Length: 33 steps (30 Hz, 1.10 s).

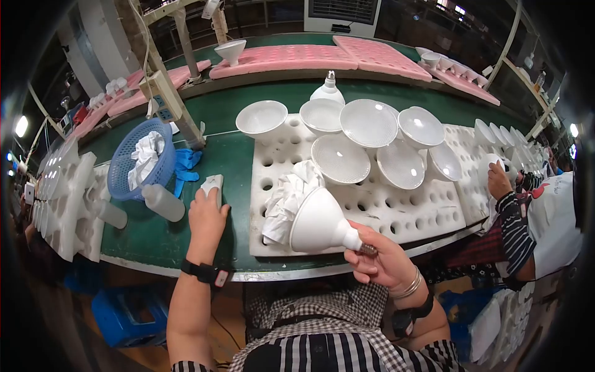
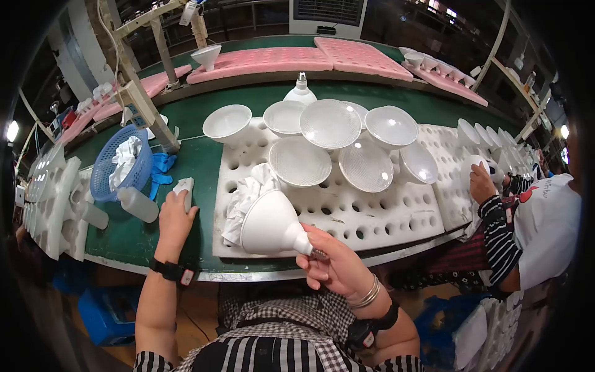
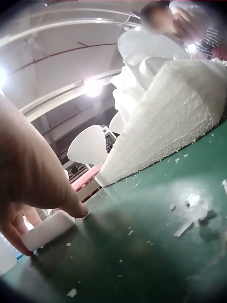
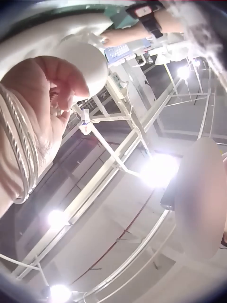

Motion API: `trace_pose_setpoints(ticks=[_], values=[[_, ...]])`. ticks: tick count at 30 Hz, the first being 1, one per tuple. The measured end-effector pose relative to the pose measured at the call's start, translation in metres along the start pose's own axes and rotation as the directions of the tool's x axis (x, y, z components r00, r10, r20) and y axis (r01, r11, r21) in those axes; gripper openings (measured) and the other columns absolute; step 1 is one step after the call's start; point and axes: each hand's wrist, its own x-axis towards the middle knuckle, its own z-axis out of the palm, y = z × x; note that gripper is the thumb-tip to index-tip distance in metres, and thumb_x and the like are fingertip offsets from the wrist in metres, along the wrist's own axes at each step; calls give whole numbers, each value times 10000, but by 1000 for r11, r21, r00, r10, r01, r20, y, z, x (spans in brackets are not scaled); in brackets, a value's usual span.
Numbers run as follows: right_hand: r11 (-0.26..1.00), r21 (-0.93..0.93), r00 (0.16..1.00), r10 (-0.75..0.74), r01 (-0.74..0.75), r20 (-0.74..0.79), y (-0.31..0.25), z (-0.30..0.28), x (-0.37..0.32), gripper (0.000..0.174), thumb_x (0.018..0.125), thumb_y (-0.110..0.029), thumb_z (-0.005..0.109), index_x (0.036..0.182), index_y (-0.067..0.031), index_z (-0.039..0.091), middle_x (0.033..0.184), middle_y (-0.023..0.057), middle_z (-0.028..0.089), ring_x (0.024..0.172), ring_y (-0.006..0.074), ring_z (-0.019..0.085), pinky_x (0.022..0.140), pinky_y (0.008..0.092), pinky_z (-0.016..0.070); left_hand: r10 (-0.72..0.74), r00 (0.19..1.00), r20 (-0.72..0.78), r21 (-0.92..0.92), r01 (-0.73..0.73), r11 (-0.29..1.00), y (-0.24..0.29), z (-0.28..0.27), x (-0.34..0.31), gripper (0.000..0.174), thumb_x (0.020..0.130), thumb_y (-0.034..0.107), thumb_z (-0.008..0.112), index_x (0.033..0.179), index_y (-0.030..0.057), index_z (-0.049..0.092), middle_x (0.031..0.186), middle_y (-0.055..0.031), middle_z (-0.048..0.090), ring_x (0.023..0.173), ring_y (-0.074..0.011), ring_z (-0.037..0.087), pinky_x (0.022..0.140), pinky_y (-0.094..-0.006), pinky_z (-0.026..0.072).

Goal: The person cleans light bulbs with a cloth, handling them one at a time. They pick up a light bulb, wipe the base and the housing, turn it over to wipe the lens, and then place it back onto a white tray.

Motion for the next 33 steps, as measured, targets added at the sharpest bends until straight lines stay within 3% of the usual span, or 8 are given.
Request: trace_pose_setpoints(ticks=[4, 6, 10, 13, 23, 26, 28, 33], values=[[954, -287, 992, -112, 90, -61, -4, 10, 7, 565, 1030, -253, 416, 1537, -58, 261, 786, 105, 587, 458, 67, 418, 444, 231, 465, -79, 989, 127, -15, 82, 997, 5, -16, 9, 369, 796, 95, 645, 1158, 29, 612, 1243, -193, 564, 1025, -417, 581, 919, -474, 480], [868, -481, 985, -168, 123, -51, -6, 12, 8, 563, 1030, -255, 433, 1532, -54, 274, 772, 93, 597, 471, 68, 451, 448, 229, 466, 48, 980, -195, -203, -88, 975, 20, -31, 5, 471, 772, 70, 594, 1243, 59, 595, 1290, -208, 548, 1059, -405, 568, 920, -455, 472], [835, -540, 985, -162, 106, -57, -5, 19, 11, 569, 1027, -238, 454, 1535, -55, 274, 744, 65, 586, 481, 63, 462, 453, 229, 469, 558, 783, -275, -384, -622, 682, 100, -90, -33, 543, 737, 76, 616, 1280, 107, 614, 1383, -151, 535, 1204, -349, 513, 960, -466, 427], [804, -591, 984, -149, 61, -101, -2, 25, 9, 564, 1026, -217, 462, 1536, -57, 283, 733, 39, 560, 489, 57, 460, 458, 223, 465, 616, 731, -294, -211, -678, 704, 140, -82, -66, 470, 738, 143, 725, 1205, 174, 682, 1296, -34, 630, 1154, -300, 536, 911, -406, 403], [683, -730, 964, -207, 18, -170, 1, 18, 6, 533, 1014, -234, 486, 1514, -90, 367, 716, 18, 539, 549, 91, 485, 504, 241, 475, 495, 822, -282, -269, -563, 781, 142, -82, -56, 367, 827, 81, 645, 1189, 133, 686, 1316, -54, 616, 1116, -336, 538, 909, -430, 408], [265, -954, 892, -452, 140, 5, 8, 7, 12, 502, 970, -209, 550, 1448, -89, 462, 731, 63, 584, 572, 181, 550, 562, 311, 497, 583, 763, -279, -266, -644, 717, 144, -76, -46, 384, 809, 72, 661, 1186, 137, 686, 1313, -40, 619, 1148, -335, 534, 916, -425, 403], [-430, -886, 668, -608, 177, 428, 7, 17, 13, 440, 910, -207, 628, 1323, -75, 557, 768, 95, 615, 637, 264, 607, 608, 374, 499, 523, 802, -289, -297, -595, 747, 144, -73, -36, 391, 807, 72, 668, 1192, 141, 685, 1299, -41, 627, 1145, -336, 535, 915, -424, 404], [-549, -818, 704, -513, 170, 491, -3, 24, 7, 422, 862, -233, 691, 1228, -50, 593, 784, 93, 623, 672, 272, 635, 588, 388, 495, 521, 808, -275, -318, -588, 744, 150, -76, -33, 376, 826, 81, 663, 1199, 126, 681, 1289, -66, 630, 1148, -349, 531, 920, -436, 405]])
